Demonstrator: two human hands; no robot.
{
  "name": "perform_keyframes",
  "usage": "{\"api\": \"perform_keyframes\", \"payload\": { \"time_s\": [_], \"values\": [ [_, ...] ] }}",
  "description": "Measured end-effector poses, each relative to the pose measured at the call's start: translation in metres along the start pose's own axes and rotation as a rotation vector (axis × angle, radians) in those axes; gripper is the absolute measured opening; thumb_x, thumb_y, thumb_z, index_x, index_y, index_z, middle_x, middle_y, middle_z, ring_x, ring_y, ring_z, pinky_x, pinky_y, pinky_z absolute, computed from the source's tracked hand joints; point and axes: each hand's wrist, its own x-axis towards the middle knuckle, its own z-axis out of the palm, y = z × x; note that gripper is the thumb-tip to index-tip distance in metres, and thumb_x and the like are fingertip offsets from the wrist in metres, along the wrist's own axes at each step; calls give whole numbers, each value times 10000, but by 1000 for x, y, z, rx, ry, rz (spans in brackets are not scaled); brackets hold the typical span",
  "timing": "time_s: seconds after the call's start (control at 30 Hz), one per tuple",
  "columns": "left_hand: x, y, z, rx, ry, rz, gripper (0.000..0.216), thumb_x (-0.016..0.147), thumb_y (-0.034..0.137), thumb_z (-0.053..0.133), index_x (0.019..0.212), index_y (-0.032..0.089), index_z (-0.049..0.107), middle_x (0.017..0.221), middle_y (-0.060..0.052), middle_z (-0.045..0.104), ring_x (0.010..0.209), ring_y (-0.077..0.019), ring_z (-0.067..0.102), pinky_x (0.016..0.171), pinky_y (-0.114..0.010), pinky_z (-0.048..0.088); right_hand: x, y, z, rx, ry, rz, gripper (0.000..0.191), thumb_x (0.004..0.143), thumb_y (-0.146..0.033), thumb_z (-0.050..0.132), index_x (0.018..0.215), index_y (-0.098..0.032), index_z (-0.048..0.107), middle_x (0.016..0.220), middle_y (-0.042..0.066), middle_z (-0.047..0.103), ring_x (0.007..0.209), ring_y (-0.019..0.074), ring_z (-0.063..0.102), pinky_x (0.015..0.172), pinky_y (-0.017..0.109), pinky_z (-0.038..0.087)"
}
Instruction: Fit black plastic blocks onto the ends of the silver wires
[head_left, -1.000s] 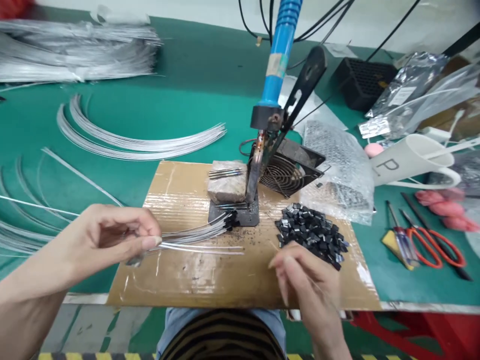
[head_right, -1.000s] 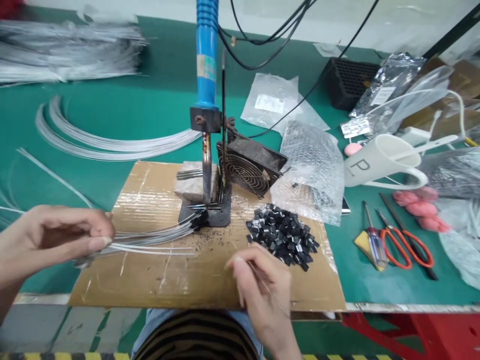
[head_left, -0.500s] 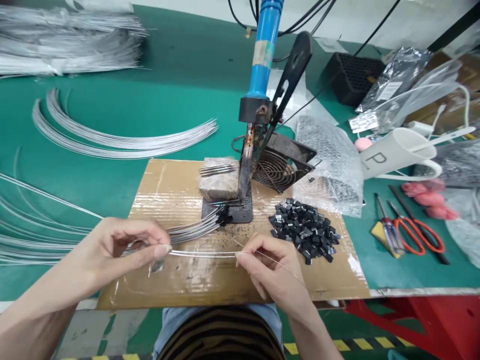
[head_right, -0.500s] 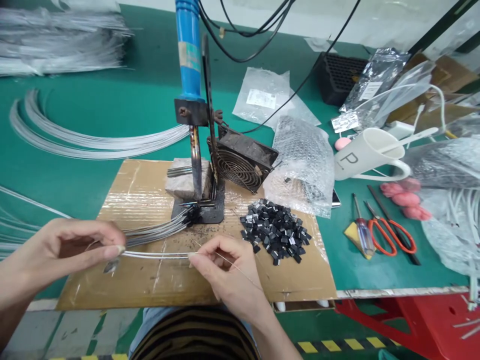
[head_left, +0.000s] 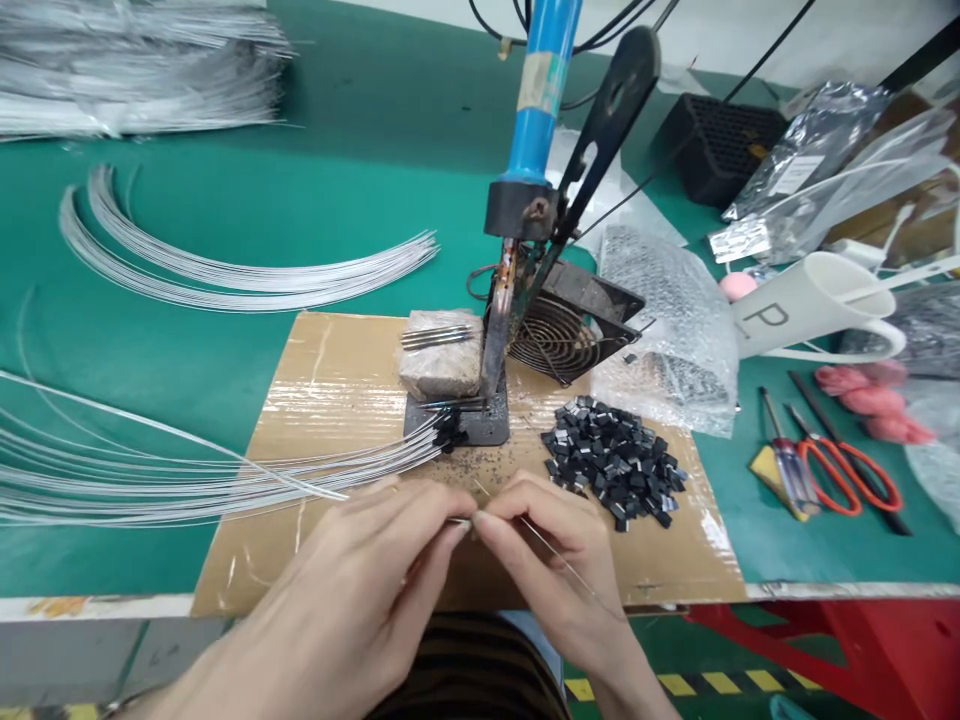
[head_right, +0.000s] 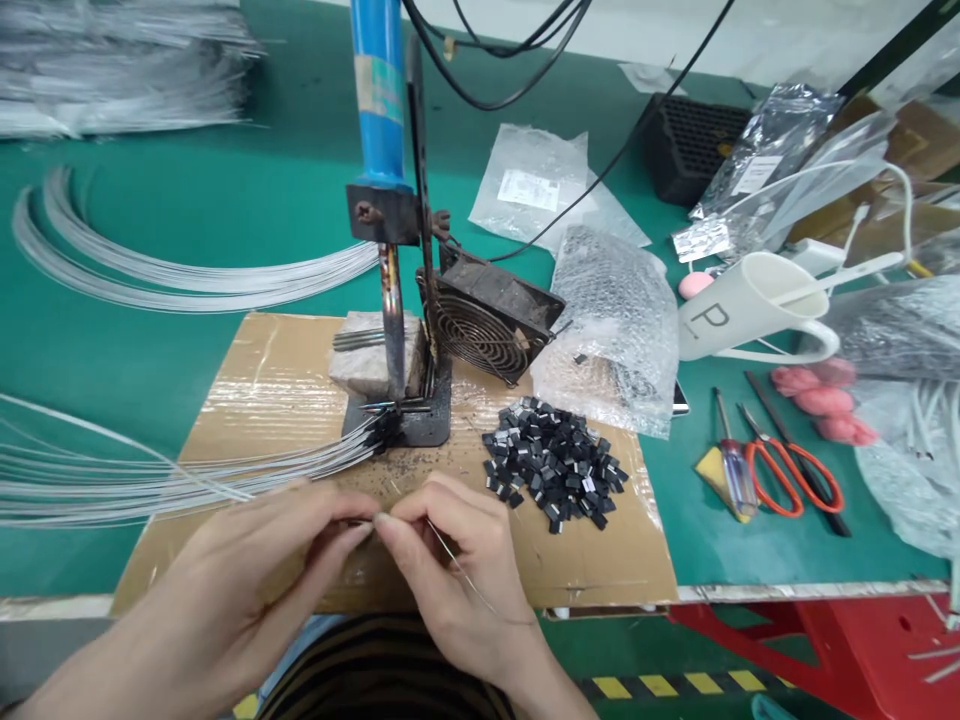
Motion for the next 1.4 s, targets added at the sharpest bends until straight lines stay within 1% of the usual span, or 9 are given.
{"api": "perform_keyframes", "payload": {
  "time_s": [0.07, 0.17, 0.33, 0.4, 0.57, 0.67, 0.9, 1.1, 1.4],
  "values": [
    [2, 3, 8, -99, -81, -74, 161, 1034, 236, 528, 1030, 311, 670, 812, 23, 720, 699, -152, 681, 609, -228, 526, -1, 1, -1, 6, 6, -2, 277, 1016, -286, 647, 760, -197, 705, 676, -17, 577, 626, 136, 537, 586, 272, 407],
    [7, -1, 9, -279, -128, -230, 191, 1049, 341, 532, 898, 286, 636, 673, 45, 569, 565, -136, 507, 483, -237, 380, -4, 5, -2, 110, 6, 85, 294, 1048, -309, 602, 821, -196, 751, 696, -13, 596, 540, 110, 531, 516, 250, 416],
    [19, -2, 6, -485, -111, -357, 311, 1020, 430, 547, 786, 241, 625, 614, 44, 438, 553, -131, 379, 470, -236, 295, -9, 17, -1, 568, 183, 218, 598, 1100, -543, 355, 996, -173, 814, 814, 54, 674, 590, 155, 655, 509, 272, 555],
    [23, -2, 6, -518, -104, -375, 322, 1002, 438, 565, 762, 231, 628, 605, 44, 432, 549, -127, 361, 473, -230, 285, -10, 19, 2, 630, 207, 230, 655, 1098, -564, 327, 986, -158, 829, 796, 73, 703, 608, 169, 680, 527, 281, 581],
    [28, -4, 9, -527, -76, -379, 318, 987, 435, 601, 756, 227, 667, 596, 38, 501, 544, -120, 400, 479, -222, 318, -7, 13, 13, 506, 202, 235, 292, 1045, -365, 623, 973, -188, 843, 777, 30, 706, 541, 115, 674, 523, 227, 583],
    [26, -6, 11, -485, -71, -375, 309, 995, 438, 601, 781, 232, 685, 611, 28, 564, 551, -125, 472, 486, -230, 356, -5, 8, 19, 515, 215, 226, 166, 996, -302, 711, 1011, -227, 858, 792, 18, 709, 559, 100, 683, 544, 205, 614],
    [17, -9, 17, -389, 1, -385, 209, 1007, 430, 611, 925, 244, 659, 705, 20, 695, 613, -138, 639, 514, -218, 437, 1, 11, 25, 700, 222, 278, 103, 948, -286, 781, 979, -239, 868, 775, 5, 746, 569, 85, 690, 555, 175, 638],
    [16, -10, 19, -383, 13, -361, 240, 1010, 426, 607, 883, 232, 667, 636, 32, 615, 556, -123, 565, 494, -214, 415, -1, 19, 26, 851, 164, 338, 66, 930, -262, 811, 947, -211, 849, 715, -13, 771, 517, 62, 686, 523, 134, 607],
    [18, -7, 21, -426, 8, -357, 250, 1014, 409, 600, 868, 218, 667, 689, 6, 673, 618, -131, 632, 547, -207, 475, 1, 20, 25, 916, 152, 358, 69, 922, -252, 818, 923, -185, 838, 685, -14, 767, 480, 60, 680, 491, 126, 590]
  ]
}}
